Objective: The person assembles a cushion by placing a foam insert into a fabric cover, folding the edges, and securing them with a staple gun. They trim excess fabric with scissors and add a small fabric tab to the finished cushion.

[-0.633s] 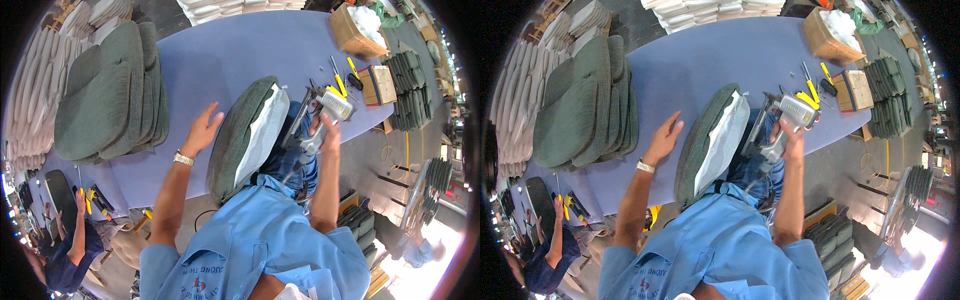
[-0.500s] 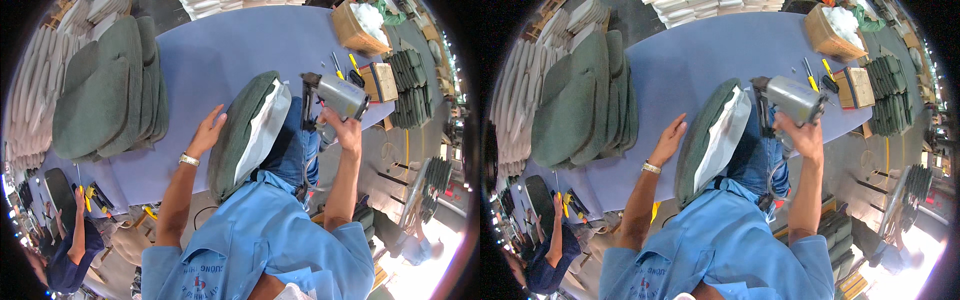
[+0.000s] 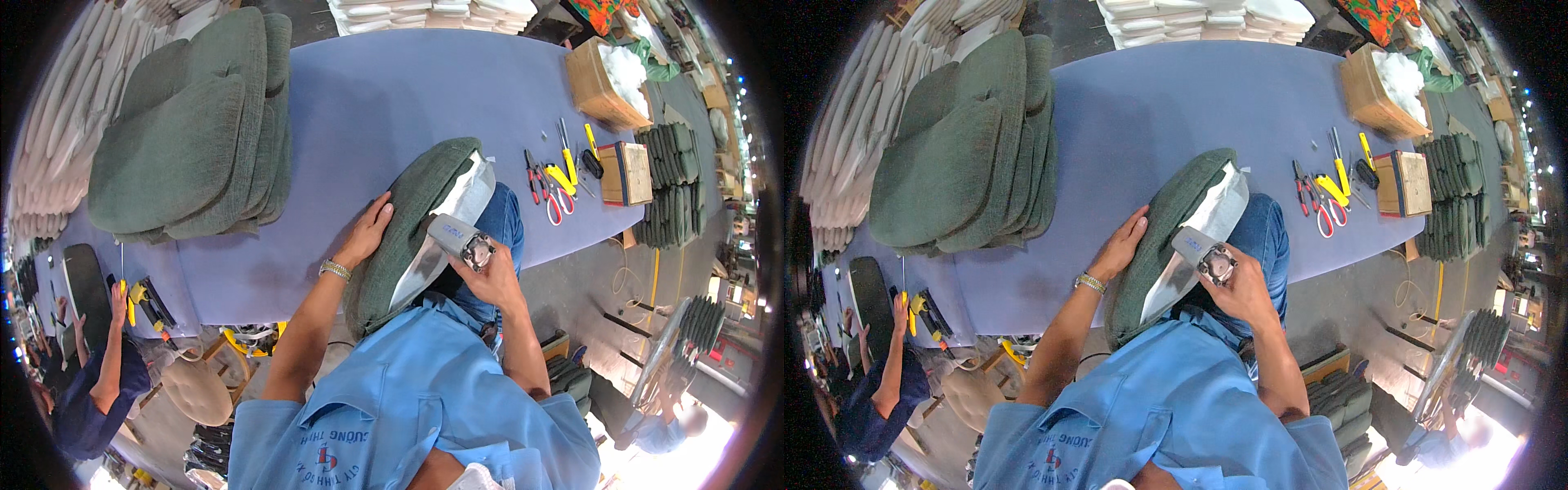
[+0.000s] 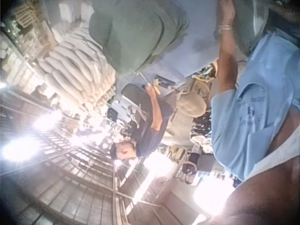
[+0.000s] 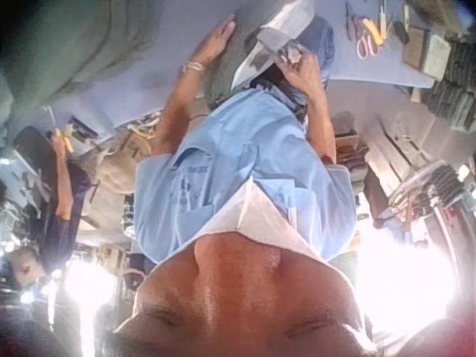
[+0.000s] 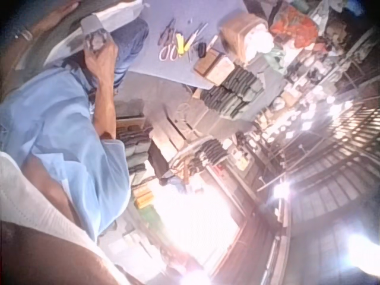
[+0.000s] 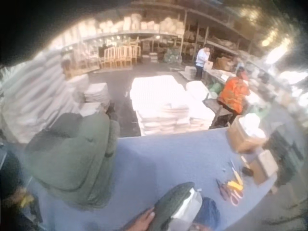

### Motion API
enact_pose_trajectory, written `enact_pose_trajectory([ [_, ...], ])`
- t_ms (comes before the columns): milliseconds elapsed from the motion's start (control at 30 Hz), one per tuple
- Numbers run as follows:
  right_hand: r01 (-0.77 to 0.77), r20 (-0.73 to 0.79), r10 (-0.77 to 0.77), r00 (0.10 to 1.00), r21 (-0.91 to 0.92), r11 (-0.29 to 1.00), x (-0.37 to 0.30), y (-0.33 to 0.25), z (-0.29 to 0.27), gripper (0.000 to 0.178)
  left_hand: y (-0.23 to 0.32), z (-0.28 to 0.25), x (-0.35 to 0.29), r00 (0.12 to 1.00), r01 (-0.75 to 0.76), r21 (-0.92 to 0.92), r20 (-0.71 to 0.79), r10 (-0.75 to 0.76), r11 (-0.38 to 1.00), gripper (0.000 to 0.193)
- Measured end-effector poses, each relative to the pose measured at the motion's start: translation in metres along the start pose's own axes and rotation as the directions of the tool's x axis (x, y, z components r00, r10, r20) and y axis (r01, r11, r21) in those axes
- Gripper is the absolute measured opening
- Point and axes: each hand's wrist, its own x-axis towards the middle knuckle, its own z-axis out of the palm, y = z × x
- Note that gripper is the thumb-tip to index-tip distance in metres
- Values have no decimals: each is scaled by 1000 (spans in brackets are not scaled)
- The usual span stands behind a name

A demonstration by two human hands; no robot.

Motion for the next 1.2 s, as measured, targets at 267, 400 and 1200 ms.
enact_pose_trajectory([
  [267, -16, 72, 20, 997, -58, 998, 12, 9, 3, 35, -5, 9, 5, 990, -110, -120, 75, 120, 987, 64],
  [400, -17, 97, 24, 995, -72, 997, 19, 24, 4, 35, 15, 11, -11, 984, -161, -34, 78, 163, 986, 65],
  [1200, 70, 228, -53, 972, -66, 995, 21, 6, -5, 55, 68, 24, -50, 987, -112, 429, -59, 152, 896, 91],
])
